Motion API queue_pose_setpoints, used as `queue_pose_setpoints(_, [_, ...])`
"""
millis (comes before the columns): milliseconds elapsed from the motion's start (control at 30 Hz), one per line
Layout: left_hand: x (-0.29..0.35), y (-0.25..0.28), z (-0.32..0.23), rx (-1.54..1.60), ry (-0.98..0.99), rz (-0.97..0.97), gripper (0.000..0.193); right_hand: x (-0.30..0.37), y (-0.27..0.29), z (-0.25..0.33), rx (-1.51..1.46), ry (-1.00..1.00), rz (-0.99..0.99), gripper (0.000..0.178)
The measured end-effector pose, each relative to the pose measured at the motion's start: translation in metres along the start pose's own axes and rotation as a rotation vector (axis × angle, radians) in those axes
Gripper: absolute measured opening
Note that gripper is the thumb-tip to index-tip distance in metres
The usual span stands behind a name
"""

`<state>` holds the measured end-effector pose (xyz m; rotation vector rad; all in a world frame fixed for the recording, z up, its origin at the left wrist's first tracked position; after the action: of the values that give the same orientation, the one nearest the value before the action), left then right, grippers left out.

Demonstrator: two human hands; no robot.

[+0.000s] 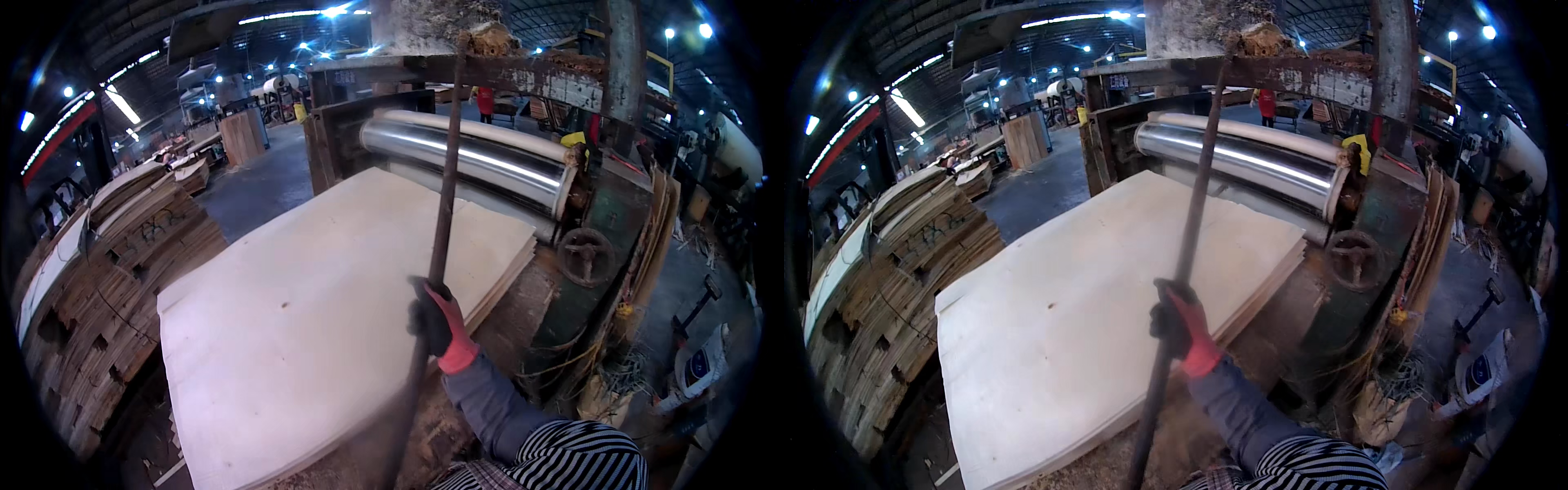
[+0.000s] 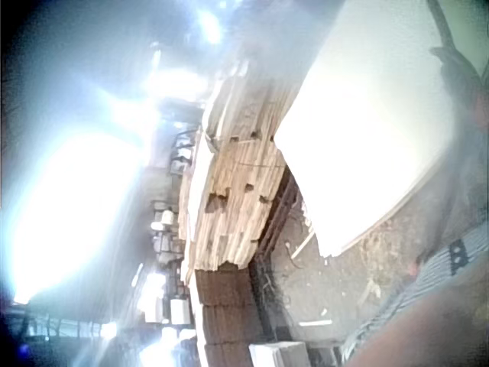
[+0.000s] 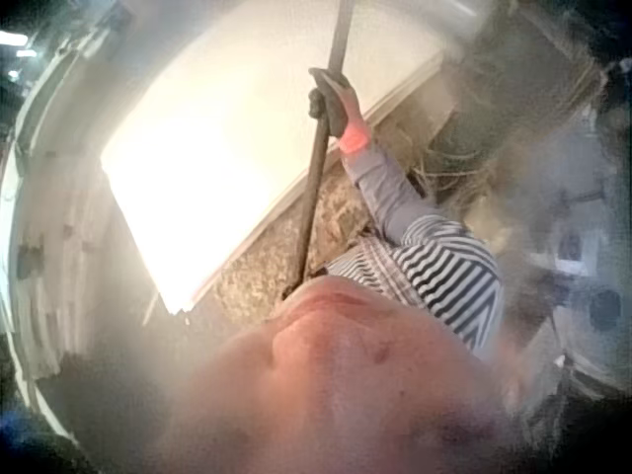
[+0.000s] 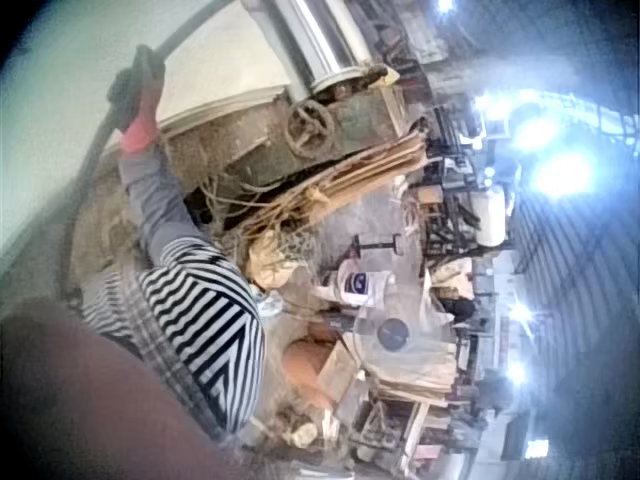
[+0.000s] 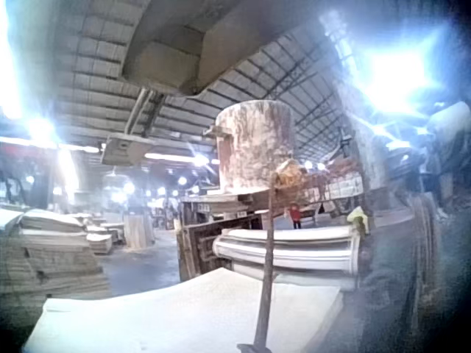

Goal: The person feeds large wooden panels through a roller machine, then stacks them on a nearby rack. The person repeats this process for multiple panels, handling each one by hand and using a long metal rod to assist with feeding the panels into the machine.

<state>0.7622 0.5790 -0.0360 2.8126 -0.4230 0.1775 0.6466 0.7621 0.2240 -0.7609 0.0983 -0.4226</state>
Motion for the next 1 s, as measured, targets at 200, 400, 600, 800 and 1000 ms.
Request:
queue_pose_setpoints(200, [-0.019, 0.018, -0.004, -0.013, 0.113, -0.099, 0.028, -0.004, 0.010, 0.008, 0.059, -0.005, 0.025, 0.027])
queue_pose_setpoints(400, [-0.018, 0.026, 0.010, -0.038, 0.222, -0.141, 0.027, -0.018, 0.009, 0.033, -0.122, -0.068, 0.129, 0.022])
queue_pose_setpoints(600, [-0.003, 0.033, 0.023, -0.032, 0.257, -0.170, 0.026, -0.040, 0.000, 0.064, -0.050, 0.034, 0.133, 0.023])
queue_pose_setpoints(800, [0.011, 0.040, 0.050, 0.003, 0.234, -0.168, 0.025, -0.073, -0.001, 0.106, 0.037, 0.245, 0.144, 0.028])
queue_pose_setpoints(1000, [-0.017, 0.016, 0.026, 0.167, -0.037, 0.010, 0.032, -0.103, 0.016, 0.135, 0.047, 0.205, 0.096, 0.027])
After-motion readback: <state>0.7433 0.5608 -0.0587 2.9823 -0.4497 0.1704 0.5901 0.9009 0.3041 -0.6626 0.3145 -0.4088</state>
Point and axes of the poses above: each hand's wrist, its own x-axis away from the middle knuckle, its own y-axis out of the back of the hand, z = x × y, the point moved 2 cm from there along -x, towards the middle knuckle, and after that the axes turned 4 degrees about -z, right-handed, at the moved point
